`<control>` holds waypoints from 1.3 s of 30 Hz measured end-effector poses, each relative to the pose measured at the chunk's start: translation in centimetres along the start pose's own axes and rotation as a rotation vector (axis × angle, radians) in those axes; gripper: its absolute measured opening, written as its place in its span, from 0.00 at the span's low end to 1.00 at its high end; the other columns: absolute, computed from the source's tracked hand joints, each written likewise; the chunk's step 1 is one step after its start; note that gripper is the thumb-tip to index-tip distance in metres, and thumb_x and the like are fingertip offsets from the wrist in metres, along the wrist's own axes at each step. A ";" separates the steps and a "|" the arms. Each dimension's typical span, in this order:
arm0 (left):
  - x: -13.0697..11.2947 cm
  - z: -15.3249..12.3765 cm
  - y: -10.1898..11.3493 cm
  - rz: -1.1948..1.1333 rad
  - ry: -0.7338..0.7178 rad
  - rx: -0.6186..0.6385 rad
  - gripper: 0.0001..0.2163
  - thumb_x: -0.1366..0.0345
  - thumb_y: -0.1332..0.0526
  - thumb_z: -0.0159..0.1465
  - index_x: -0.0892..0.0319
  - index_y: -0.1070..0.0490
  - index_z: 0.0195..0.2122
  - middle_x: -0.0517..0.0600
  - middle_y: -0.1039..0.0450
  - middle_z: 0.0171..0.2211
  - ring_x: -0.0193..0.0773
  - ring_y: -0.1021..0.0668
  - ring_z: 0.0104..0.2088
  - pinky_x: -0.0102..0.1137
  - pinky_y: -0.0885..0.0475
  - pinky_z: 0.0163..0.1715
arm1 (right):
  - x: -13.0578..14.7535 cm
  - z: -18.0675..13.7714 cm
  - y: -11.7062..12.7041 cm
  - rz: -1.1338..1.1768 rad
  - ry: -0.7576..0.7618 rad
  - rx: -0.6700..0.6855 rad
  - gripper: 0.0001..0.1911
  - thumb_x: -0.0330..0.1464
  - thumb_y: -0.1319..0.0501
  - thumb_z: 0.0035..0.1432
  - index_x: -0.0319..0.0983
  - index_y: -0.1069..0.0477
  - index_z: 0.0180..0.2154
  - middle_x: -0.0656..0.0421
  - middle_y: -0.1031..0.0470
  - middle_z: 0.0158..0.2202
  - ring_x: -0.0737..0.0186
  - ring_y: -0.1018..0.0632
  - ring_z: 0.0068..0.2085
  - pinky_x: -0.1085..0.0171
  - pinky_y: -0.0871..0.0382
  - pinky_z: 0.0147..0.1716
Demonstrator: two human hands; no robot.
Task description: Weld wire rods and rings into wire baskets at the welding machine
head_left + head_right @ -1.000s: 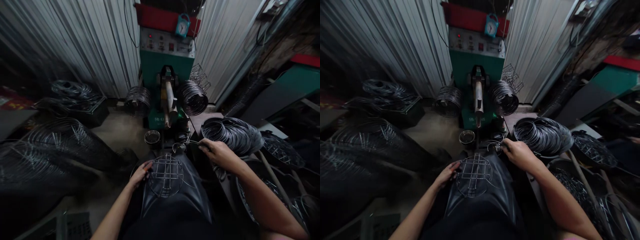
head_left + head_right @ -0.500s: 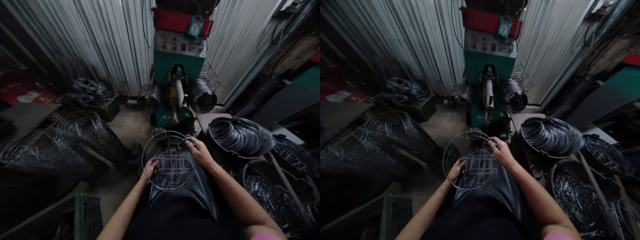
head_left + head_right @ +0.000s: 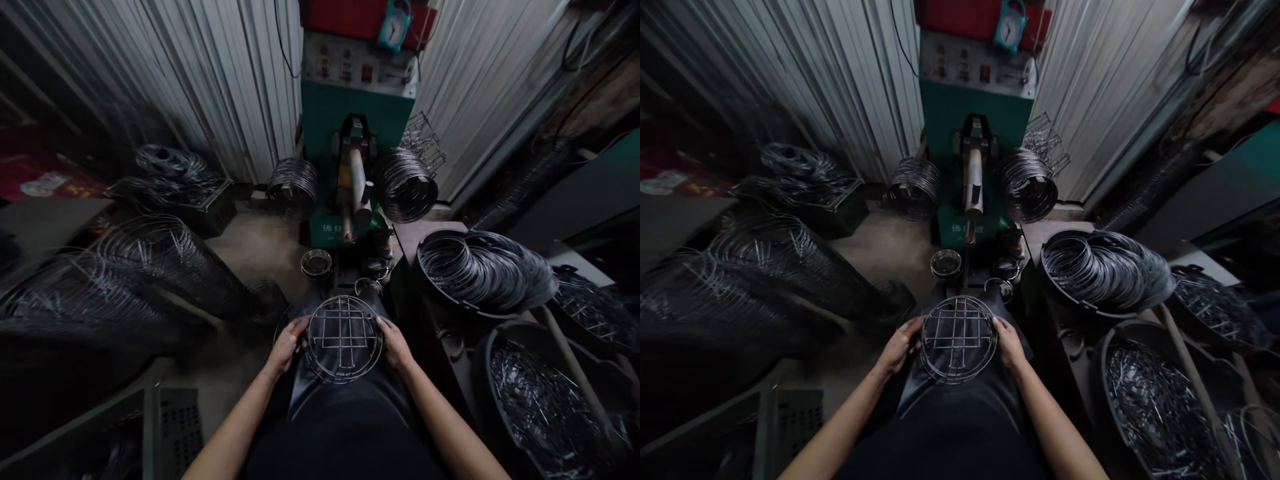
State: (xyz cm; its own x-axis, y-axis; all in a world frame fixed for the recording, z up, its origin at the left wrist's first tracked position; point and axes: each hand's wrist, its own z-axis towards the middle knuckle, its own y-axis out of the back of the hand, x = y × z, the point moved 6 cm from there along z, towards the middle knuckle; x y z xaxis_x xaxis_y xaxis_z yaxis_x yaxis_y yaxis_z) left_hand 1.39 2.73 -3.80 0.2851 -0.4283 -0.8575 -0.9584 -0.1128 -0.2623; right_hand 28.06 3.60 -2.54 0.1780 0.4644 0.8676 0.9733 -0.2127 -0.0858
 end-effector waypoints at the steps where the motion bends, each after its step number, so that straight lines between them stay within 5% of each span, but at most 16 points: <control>1: -0.1 -0.1 0.0 0.001 0.003 0.001 0.25 0.48 0.37 0.49 0.61 0.31 0.42 0.43 0.34 0.22 0.24 0.36 0.16 0.22 0.53 0.13 | -0.2 0.1 0.1 0.012 -0.011 0.006 0.19 0.41 0.36 0.44 0.41 0.26 0.39 0.59 0.22 0.30 0.64 0.26 0.22 0.68 0.34 0.18; 5: -0.8 -0.4 0.1 0.007 0.014 0.009 0.27 0.50 0.35 0.49 0.62 0.31 0.46 0.43 0.33 0.22 0.24 0.35 0.16 0.21 0.52 0.13 | -0.8 0.4 0.4 -0.048 -0.029 0.036 0.21 0.38 0.37 0.45 0.42 0.28 0.44 0.60 0.22 0.31 0.64 0.25 0.24 0.68 0.32 0.20; 8: -1.1 -0.5 0.0 0.012 0.042 0.017 0.30 0.51 0.34 0.48 0.62 0.33 0.50 0.43 0.34 0.22 0.24 0.35 0.17 0.21 0.51 0.14 | -0.2 0.7 0.5 -0.163 0.089 0.048 0.21 0.39 0.38 0.46 0.41 0.27 0.44 0.58 0.22 0.36 0.59 0.22 0.35 0.63 0.27 0.33; 12: -0.8 -0.4 0.0 0.014 0.090 0.029 0.33 0.51 0.34 0.48 0.61 0.35 0.53 0.44 0.32 0.23 0.25 0.36 0.18 0.21 0.50 0.16 | 0.9 1.1 0.4 -0.278 0.238 0.071 0.22 0.40 0.37 0.46 0.41 0.27 0.45 0.56 0.23 0.43 0.55 0.25 0.46 0.56 0.34 0.49; 16: -0.2 -0.2 0.1 0.099 0.113 0.026 0.34 0.52 0.34 0.49 0.59 0.37 0.56 0.46 0.28 0.25 0.27 0.33 0.20 0.23 0.43 0.19 | 0.8 1.5 0.3 -0.286 0.199 0.181 0.20 0.42 0.37 0.47 0.41 0.25 0.42 0.55 0.22 0.43 0.53 0.25 0.47 0.54 0.34 0.50; 23: -0.3 0.1 -0.1 0.116 0.060 0.054 0.36 0.52 0.34 0.50 0.58 0.41 0.58 0.53 0.25 0.41 0.40 0.25 0.38 0.30 0.31 0.37 | 0.8 1.3 0.6 -0.283 0.258 0.143 0.21 0.42 0.36 0.47 0.40 0.25 0.43 0.54 0.24 0.46 0.53 0.26 0.49 0.53 0.38 0.54; 29: 0.0 0.3 0.2 0.194 0.034 0.057 0.34 0.52 0.36 0.52 0.59 0.41 0.58 0.51 0.23 0.37 0.41 0.24 0.41 0.34 0.31 0.44 | 0.8 1.4 0.6 -0.308 0.249 0.149 0.20 0.40 0.36 0.47 0.40 0.25 0.43 0.55 0.23 0.44 0.53 0.25 0.47 0.53 0.37 0.52; 34: -0.4 0.8 0.5 0.504 -0.109 0.094 0.29 0.49 0.41 0.54 0.59 0.34 0.54 0.53 0.29 0.51 0.47 0.35 0.57 0.39 0.43 0.58 | 0.9 1.5 0.5 -0.428 0.284 0.163 0.18 0.38 0.39 0.49 0.40 0.24 0.42 0.56 0.23 0.43 0.54 0.24 0.46 0.54 0.35 0.51; 39: -1.1 1.1 0.5 0.706 -0.137 0.123 0.28 0.49 0.44 0.55 0.60 0.34 0.54 0.54 0.31 0.52 0.49 0.34 0.56 0.40 0.45 0.58 | 0.6 1.8 0.4 -0.561 0.313 0.107 0.16 0.35 0.40 0.49 0.40 0.24 0.42 0.55 0.23 0.44 0.52 0.24 0.47 0.54 0.35 0.51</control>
State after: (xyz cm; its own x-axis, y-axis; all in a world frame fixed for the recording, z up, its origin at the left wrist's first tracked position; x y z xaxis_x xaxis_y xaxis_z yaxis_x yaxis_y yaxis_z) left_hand 0.57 4.15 -3.46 -0.3933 -0.2452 -0.8861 -0.9082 0.2539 0.3328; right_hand 28.84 5.37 -2.95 -0.3966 0.2037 0.8951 0.9180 0.0836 0.3877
